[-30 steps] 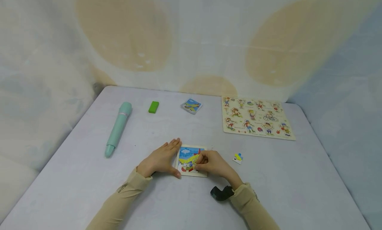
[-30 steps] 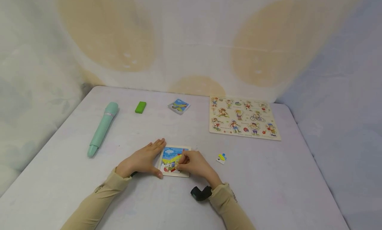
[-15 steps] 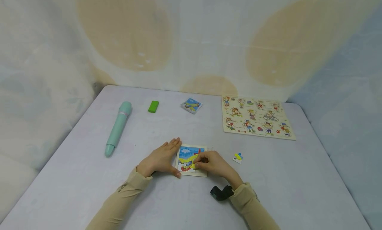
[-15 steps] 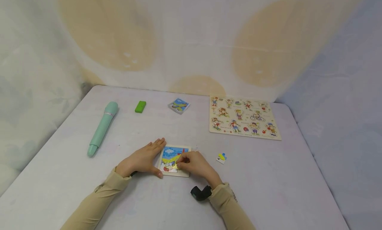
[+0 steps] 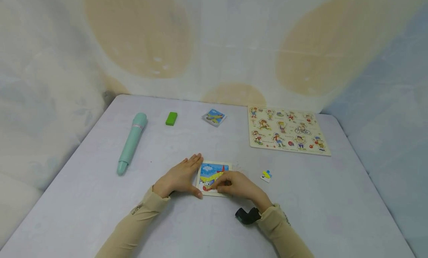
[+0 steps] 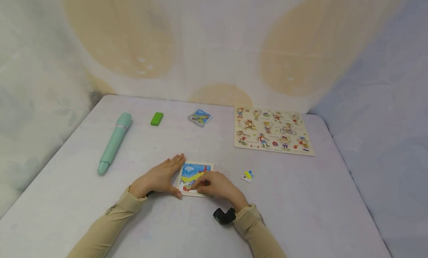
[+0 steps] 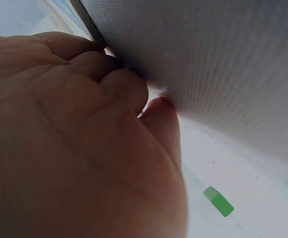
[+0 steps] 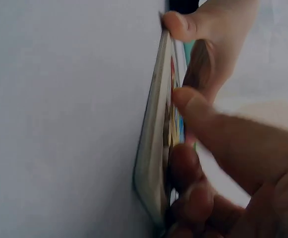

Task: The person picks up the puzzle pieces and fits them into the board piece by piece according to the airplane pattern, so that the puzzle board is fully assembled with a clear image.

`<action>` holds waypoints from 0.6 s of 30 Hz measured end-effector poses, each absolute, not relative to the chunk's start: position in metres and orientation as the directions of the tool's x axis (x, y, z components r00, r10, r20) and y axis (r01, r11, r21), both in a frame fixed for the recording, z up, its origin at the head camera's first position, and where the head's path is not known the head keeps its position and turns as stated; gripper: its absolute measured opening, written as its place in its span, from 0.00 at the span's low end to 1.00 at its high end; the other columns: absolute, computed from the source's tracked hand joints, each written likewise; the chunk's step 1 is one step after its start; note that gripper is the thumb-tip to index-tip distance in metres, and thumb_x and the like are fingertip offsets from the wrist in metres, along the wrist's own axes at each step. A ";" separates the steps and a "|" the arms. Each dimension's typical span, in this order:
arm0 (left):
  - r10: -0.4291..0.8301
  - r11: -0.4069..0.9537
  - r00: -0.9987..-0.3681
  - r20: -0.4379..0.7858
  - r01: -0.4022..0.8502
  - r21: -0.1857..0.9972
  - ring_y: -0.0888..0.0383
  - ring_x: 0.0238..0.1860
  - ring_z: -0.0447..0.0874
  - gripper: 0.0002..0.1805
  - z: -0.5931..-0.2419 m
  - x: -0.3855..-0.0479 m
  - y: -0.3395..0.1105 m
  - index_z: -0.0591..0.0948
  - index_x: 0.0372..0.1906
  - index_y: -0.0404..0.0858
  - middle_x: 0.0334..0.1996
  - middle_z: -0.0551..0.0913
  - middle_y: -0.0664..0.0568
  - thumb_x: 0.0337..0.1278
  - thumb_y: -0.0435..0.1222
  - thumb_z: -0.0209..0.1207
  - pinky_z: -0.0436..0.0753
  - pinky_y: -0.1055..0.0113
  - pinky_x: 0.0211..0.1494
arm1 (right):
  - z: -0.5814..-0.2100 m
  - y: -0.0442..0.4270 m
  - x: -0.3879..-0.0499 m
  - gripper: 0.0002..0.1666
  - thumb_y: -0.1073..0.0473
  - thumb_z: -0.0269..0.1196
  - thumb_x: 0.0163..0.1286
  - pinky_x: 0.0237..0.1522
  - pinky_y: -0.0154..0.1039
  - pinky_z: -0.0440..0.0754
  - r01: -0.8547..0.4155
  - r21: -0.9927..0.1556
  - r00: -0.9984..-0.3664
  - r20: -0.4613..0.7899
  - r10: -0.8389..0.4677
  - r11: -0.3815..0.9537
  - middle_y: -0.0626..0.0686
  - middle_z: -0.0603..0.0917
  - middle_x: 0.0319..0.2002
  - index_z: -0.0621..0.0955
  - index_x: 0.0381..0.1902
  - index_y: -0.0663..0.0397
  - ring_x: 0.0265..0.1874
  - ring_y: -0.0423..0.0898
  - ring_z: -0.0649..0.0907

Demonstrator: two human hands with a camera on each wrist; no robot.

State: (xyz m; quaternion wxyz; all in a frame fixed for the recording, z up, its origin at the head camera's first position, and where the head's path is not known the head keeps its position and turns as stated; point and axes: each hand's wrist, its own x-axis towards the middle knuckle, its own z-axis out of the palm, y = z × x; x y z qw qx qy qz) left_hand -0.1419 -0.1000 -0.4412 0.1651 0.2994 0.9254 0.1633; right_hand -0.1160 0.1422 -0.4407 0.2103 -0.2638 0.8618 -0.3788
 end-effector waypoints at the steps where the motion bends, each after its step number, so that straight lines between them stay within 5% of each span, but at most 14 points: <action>1: 0.608 0.767 -0.766 -0.208 0.500 0.402 0.46 0.78 0.46 0.69 -0.441 -0.142 -0.100 0.53 0.75 0.30 0.77 0.50 0.40 0.29 0.61 0.74 0.53 0.49 0.79 | -0.441 0.144 -0.117 0.11 0.58 0.64 0.67 0.38 0.29 0.73 -0.282 -0.772 -0.769 -0.172 -0.615 0.569 0.45 0.85 0.43 0.87 0.46 0.43 0.37 0.38 0.76; 8: 0.606 0.770 -0.765 -0.217 0.495 0.402 0.46 0.78 0.46 0.69 -0.441 -0.141 -0.100 0.53 0.75 0.30 0.77 0.50 0.40 0.29 0.61 0.74 0.53 0.49 0.79 | -0.441 0.169 -0.125 0.15 0.54 0.60 0.70 0.40 0.32 0.78 -0.103 -0.830 -0.781 -0.273 -0.561 0.548 0.50 0.84 0.46 0.84 0.52 0.49 0.38 0.41 0.77; 18: 0.608 0.768 -0.764 -0.217 0.498 0.402 0.45 0.78 0.45 0.69 -0.440 -0.142 -0.100 0.53 0.75 0.30 0.77 0.50 0.40 0.30 0.61 0.74 0.53 0.48 0.78 | -0.417 0.216 -0.130 0.23 0.52 0.60 0.70 0.43 0.38 0.81 -0.063 -0.785 -0.823 -0.308 -0.477 0.616 0.56 0.83 0.47 0.78 0.59 0.57 0.41 0.45 0.83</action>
